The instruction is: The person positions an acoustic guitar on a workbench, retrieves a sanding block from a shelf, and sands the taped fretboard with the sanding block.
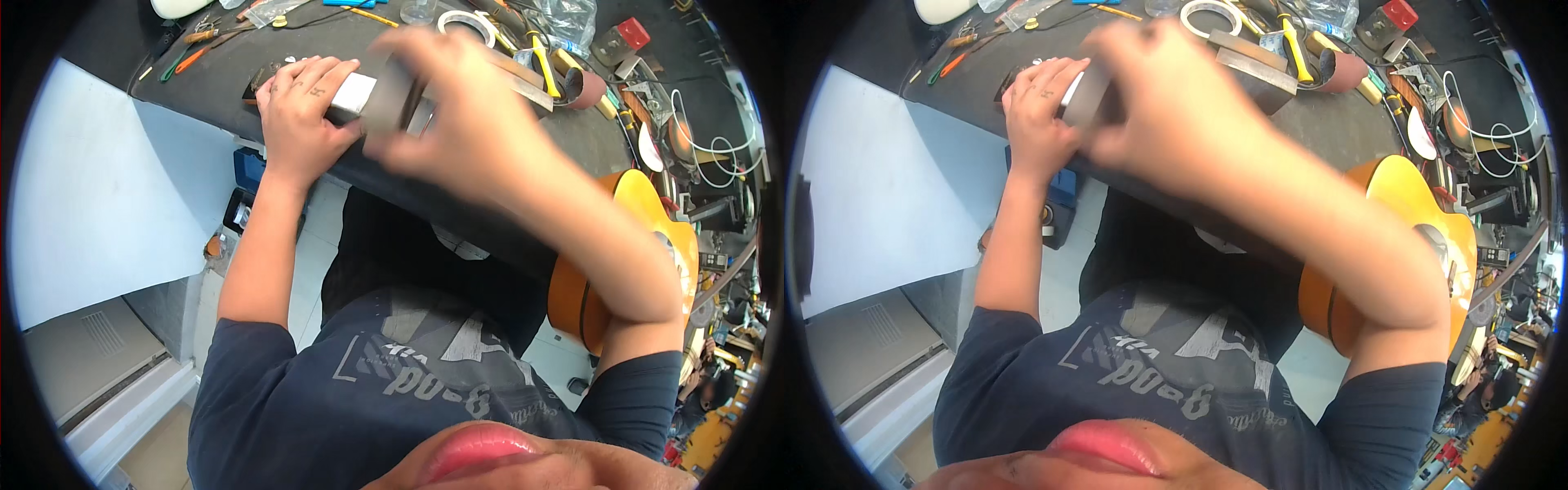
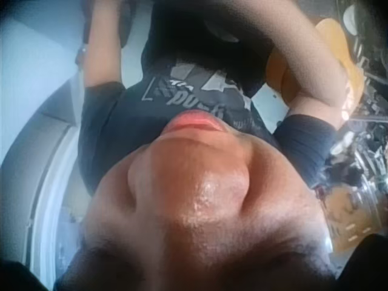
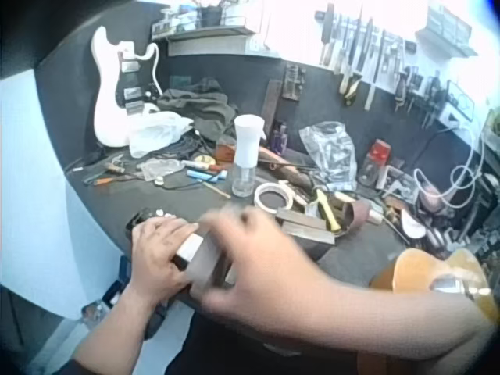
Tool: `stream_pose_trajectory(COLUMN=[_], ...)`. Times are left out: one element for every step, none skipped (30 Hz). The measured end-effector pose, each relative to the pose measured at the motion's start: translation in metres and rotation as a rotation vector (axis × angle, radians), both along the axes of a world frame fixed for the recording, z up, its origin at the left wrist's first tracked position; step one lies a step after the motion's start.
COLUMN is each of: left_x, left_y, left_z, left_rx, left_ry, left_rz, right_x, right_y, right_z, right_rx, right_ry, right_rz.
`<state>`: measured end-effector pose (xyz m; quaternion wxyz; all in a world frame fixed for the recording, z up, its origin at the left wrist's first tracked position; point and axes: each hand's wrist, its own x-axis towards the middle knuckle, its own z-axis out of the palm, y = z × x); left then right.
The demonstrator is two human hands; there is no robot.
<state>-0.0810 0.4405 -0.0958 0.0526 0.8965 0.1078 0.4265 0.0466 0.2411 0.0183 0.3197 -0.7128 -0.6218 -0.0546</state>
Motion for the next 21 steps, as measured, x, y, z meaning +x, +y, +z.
stream_pose_trajectory(left_x=[0.001,0.002,0.003,0.005,0.005,0.007,0.006,0.005,0.004,0.001,0.003,0.005,0.008,0.006,0.005,0.006,0.006,0.007,0.007,0.006,0.005], left_y=[-0.002,-0.004,-0.005,-0.005,-0.006,-0.003,-0.003,-0.002,-0.002,-0.006,-0.006,-0.006,-0.002,0.0,0.002,-0.003,-0.006,-0.006,0.001,0.001,0.001], left_z=[-0.001,0.0,0.004,0.008,0.009,0.006,0.003,0.001,0.001,0.001,0.003,0.004,-0.001,-0.003,-0.003,0.002,0.008,0.004,-0.003,-0.005,-0.005], left_rx=[0.009,0.009,-0.008,-0.022,-0.033,-0.028,-0.01,0.008,-0.015,-0.019,-0.012,-0.006,-0.004,-0.007,-0.004,0.001,-0.011,-0.008,-0.001,0.002,-0.004], left_ry=[-0.018,-0.015,-0.013,-0.012,-0.002,-0.002,-0.021,-0.04,-0.043,-0.036,-0.026,-0.016,-0.045,-0.041,-0.03,-0.027,-0.028,-0.029,-0.031,-0.024,-0.017], left_rz=[-0.014,-0.021,-0.029,-0.031,-0.027,-0.029,-0.035,-0.041,-0.034,-0.039,-0.035,-0.031,-0.029,-0.023,-0.012,-0.028,-0.046,-0.05,-0.036,-0.02,-0.021], right_x=[-0.007,-0.01,0.007,0.028,0.024,0.011,-0.01,-0.016,-0.004,0.015,0.03,0.022,0.001,-0.014,-0.008,0.005,0.022,0.032,0.012,-0.007,-0.005], right_y=[-0.004,-0.007,-0.002,0.015,0.01,0.002,-0.007,-0.01,-0.002,0.006,0.012,0.005,-0.001,-0.005,-0.009,-0.006,0.003,0.006,0.001,-0.004,-0.001], right_z=[-0.003,-0.005,-0.004,0.006,0.004,0.001,-0.007,-0.006,0.0,0.006,0.007,-0.003,-0.007,-0.01,0.001,0.009,0.008,0.006,0.001,-0.009,-0.013], right_rx=[0.013,0.026,0.011,-0.082,-0.048,-0.014,0.103,0.059,-0.045,-0.153,-0.058,-0.057,0.086,0.221,0.032,0.022,-0.045,-0.11,0.047,0.189,0.221], right_ry=[0.015,0.029,-0.003,0.092,0.067,0.04,-0.023,0.032,0.089,0.148,0.053,0.05,-0.011,-0.058,0.105,0.064,0.068,0.073,-0.085,-0.092,-0.062], right_rz=[0.034,0.069,-0.105,-0.173,-0.153,-0.132,0.037,0.072,-0.07,-0.219,-0.217,-0.222,-0.072,0.076,0.149,-0.003,-0.142,-0.282,-0.162,0.022,0.037])
